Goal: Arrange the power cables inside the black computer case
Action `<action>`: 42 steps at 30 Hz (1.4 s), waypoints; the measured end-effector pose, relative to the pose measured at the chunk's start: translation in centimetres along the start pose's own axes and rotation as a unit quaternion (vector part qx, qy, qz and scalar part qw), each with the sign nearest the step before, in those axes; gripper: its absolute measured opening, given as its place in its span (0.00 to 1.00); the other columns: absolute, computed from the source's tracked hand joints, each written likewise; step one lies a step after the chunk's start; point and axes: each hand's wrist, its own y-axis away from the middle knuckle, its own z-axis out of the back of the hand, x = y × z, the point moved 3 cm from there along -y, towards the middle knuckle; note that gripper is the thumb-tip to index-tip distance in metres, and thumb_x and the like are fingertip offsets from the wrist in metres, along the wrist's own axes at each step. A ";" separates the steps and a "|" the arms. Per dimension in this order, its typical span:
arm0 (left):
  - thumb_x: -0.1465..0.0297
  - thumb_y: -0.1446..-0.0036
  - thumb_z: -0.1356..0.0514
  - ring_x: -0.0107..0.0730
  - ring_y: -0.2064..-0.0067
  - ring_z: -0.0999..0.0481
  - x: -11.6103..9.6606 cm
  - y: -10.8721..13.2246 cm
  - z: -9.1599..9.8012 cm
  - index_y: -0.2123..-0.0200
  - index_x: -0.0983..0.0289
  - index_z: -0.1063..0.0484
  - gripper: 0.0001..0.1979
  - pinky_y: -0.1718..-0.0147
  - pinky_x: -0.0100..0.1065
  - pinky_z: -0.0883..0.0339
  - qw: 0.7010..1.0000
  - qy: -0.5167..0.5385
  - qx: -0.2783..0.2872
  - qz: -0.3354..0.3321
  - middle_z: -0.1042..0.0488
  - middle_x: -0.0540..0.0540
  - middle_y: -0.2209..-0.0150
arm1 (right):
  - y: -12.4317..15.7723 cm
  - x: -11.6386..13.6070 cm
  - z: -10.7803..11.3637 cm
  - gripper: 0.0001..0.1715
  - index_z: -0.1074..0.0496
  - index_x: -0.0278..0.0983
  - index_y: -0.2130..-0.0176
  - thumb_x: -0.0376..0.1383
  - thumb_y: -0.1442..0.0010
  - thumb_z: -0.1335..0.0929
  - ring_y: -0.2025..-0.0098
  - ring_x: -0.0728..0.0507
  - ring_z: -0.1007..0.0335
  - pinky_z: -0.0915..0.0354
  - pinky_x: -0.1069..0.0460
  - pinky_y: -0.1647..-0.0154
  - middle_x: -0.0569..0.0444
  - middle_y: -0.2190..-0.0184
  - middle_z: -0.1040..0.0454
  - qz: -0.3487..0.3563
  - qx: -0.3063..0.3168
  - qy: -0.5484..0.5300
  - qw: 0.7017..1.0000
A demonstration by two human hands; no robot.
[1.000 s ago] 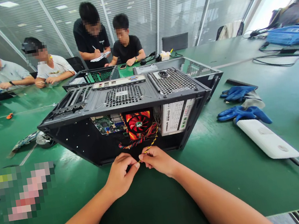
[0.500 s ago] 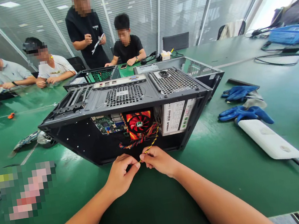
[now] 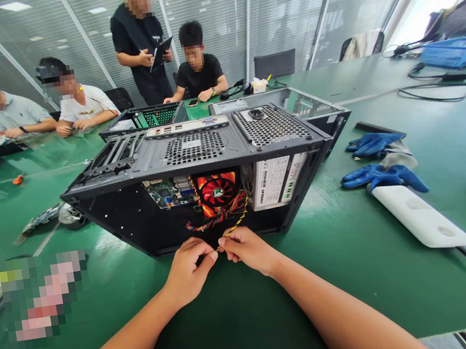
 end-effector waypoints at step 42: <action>0.71 0.39 0.45 0.32 0.68 0.32 0.2 0.3 -0.7 0.73 0.63 0.33 0.09 0.65 0.35 0.40 0.999 -0.028 0.002 -0.038 0.30 0.51 0.74 | 0.2 0.0 0.0 0.22 0.33 0.35 0.76 0.50 0.46 0.30 0.79 0.52 0.42 0.45 0.54 0.76 0.60 0.82 0.36 -0.033 0.009 -0.026 0.999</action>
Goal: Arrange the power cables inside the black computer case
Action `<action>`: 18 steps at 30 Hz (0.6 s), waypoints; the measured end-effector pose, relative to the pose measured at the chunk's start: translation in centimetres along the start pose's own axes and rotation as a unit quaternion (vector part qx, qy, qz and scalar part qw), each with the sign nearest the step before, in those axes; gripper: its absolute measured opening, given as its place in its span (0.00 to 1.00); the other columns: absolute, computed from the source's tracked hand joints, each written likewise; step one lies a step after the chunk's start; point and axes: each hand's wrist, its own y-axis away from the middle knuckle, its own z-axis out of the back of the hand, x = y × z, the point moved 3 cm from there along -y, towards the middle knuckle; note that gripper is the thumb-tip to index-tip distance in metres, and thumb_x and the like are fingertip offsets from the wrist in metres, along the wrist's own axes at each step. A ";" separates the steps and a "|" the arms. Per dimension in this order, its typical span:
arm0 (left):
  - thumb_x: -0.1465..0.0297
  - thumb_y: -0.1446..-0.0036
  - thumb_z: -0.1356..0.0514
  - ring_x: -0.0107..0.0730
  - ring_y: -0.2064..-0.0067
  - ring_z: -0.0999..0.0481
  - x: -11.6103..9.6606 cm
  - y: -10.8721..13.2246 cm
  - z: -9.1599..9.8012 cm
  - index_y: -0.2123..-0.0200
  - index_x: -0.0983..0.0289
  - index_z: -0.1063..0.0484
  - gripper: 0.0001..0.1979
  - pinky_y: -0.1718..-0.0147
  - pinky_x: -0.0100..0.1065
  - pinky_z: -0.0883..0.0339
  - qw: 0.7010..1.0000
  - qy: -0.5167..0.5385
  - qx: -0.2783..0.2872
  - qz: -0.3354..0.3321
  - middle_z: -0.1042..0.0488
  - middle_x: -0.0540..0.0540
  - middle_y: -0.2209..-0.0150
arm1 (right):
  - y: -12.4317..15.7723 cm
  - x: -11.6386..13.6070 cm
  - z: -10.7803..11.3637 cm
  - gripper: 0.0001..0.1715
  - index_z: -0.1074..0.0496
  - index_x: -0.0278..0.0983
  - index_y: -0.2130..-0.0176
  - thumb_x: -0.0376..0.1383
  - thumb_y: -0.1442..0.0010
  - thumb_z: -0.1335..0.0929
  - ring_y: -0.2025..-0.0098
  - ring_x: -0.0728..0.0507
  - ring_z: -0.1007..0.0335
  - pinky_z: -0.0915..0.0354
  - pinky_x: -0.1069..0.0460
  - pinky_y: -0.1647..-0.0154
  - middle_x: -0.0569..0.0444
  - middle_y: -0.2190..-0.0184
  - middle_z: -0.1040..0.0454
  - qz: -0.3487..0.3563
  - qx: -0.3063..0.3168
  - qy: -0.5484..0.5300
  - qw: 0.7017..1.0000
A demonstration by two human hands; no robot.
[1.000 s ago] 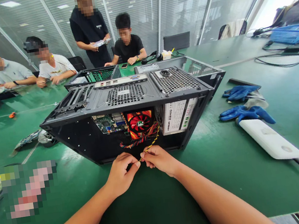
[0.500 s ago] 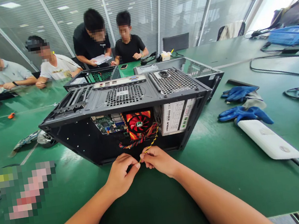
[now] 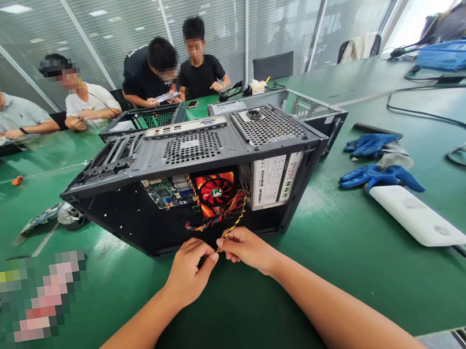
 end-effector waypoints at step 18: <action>0.70 0.39 0.45 0.33 0.67 0.32 0.1 0.1 -0.2 0.72 0.63 0.33 0.09 0.65 0.35 0.40 1.000 -0.019 0.009 -0.006 0.30 0.51 0.74 | 0.0 -0.1 0.0 0.25 0.34 0.35 0.79 0.51 0.45 0.31 0.80 0.52 0.41 0.45 0.54 0.76 0.59 0.83 0.37 0.002 -0.006 0.022 1.000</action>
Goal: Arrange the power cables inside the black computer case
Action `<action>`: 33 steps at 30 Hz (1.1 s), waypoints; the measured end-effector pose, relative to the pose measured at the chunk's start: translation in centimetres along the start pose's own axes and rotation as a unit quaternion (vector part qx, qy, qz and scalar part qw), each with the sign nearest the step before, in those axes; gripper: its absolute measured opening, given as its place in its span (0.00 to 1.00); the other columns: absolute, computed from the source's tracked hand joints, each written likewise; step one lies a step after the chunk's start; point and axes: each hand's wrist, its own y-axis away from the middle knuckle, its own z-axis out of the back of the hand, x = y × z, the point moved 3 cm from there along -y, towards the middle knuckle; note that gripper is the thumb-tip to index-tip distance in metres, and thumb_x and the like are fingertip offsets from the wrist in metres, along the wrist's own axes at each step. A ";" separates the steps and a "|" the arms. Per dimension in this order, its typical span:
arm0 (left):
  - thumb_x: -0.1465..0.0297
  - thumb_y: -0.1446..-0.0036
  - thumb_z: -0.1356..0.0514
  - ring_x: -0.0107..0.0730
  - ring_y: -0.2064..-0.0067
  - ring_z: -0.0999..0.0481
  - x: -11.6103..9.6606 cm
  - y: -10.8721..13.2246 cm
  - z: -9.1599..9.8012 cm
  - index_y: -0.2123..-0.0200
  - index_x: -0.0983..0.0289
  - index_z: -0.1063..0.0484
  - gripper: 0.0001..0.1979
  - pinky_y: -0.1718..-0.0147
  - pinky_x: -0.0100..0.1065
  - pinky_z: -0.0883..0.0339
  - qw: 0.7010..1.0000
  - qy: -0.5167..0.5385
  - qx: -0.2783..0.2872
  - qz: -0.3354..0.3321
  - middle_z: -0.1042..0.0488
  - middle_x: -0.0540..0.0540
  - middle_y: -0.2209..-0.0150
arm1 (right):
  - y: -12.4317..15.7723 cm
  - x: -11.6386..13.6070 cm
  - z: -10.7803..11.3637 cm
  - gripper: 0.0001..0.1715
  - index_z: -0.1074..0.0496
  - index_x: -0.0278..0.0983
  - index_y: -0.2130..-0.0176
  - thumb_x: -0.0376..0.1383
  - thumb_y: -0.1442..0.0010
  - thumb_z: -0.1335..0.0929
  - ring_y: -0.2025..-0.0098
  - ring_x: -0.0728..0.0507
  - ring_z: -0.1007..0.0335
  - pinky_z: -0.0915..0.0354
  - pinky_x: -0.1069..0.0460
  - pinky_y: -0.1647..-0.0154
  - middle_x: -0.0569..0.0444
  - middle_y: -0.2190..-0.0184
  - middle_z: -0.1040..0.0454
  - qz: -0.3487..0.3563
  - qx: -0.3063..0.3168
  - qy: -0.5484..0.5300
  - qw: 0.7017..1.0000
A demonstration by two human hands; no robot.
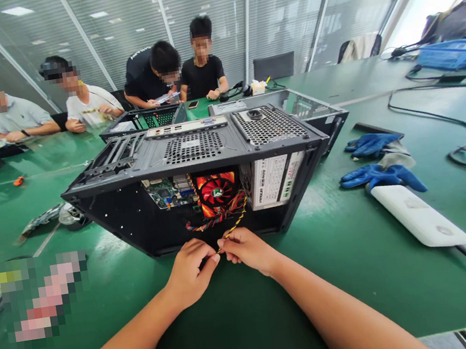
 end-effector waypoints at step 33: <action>0.71 0.38 0.46 0.33 0.68 0.32 -0.2 0.0 0.0 0.73 0.63 0.34 0.10 0.65 0.35 0.39 1.000 -0.003 0.003 -0.001 0.30 0.52 0.74 | -0.1 -0.2 0.0 0.24 0.34 0.35 0.78 0.51 0.46 0.30 0.80 0.52 0.41 0.44 0.55 0.77 0.59 0.83 0.36 -0.006 -0.004 -0.024 1.000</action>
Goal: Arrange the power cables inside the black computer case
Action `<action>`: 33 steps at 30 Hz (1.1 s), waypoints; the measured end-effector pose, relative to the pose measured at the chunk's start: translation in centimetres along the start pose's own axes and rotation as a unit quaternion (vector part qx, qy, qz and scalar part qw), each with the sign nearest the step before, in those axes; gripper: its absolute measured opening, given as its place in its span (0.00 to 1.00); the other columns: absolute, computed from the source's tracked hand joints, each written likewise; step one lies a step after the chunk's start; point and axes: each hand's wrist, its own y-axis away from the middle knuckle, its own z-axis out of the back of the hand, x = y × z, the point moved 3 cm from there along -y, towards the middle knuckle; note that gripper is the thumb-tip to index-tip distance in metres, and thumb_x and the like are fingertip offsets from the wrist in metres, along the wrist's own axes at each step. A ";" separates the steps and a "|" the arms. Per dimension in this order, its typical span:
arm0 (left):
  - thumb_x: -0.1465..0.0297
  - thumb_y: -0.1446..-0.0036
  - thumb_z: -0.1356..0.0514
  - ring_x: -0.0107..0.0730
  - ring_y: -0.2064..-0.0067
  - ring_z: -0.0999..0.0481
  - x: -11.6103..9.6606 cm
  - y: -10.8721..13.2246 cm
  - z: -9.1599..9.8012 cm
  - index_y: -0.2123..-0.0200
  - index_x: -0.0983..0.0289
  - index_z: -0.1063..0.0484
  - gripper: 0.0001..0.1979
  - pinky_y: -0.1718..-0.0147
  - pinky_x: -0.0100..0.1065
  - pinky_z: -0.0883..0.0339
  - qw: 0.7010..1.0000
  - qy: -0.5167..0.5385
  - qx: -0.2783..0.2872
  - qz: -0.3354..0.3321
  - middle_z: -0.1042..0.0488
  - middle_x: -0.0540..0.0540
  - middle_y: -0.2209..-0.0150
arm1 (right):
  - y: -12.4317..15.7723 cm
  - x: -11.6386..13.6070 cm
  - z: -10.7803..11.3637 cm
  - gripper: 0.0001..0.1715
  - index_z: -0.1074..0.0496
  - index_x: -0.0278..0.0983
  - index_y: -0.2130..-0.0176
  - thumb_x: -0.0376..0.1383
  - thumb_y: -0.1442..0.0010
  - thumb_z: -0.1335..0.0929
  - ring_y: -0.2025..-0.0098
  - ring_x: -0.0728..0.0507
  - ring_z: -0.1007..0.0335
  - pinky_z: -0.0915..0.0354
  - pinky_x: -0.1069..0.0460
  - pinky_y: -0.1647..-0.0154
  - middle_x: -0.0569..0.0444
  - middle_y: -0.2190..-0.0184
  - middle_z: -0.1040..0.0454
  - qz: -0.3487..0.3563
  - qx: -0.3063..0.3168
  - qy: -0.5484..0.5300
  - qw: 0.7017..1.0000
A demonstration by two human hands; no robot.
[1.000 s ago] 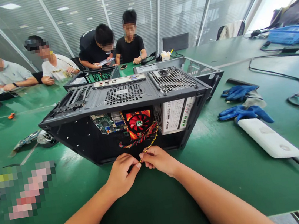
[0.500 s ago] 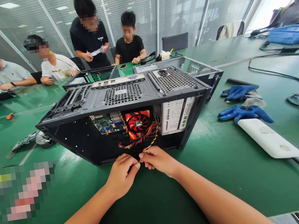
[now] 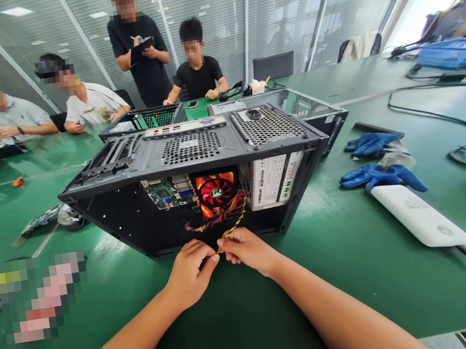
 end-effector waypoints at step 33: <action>0.70 0.38 0.46 0.33 0.68 0.32 0.1 0.2 -0.1 0.72 0.63 0.32 0.10 0.65 0.36 0.39 1.000 0.001 -0.003 0.001 0.29 0.52 0.74 | 0.1 0.3 -0.2 0.26 0.35 0.35 0.80 0.52 0.45 0.31 0.79 0.52 0.42 0.45 0.54 0.76 0.59 0.83 0.37 0.004 -0.001 0.016 1.000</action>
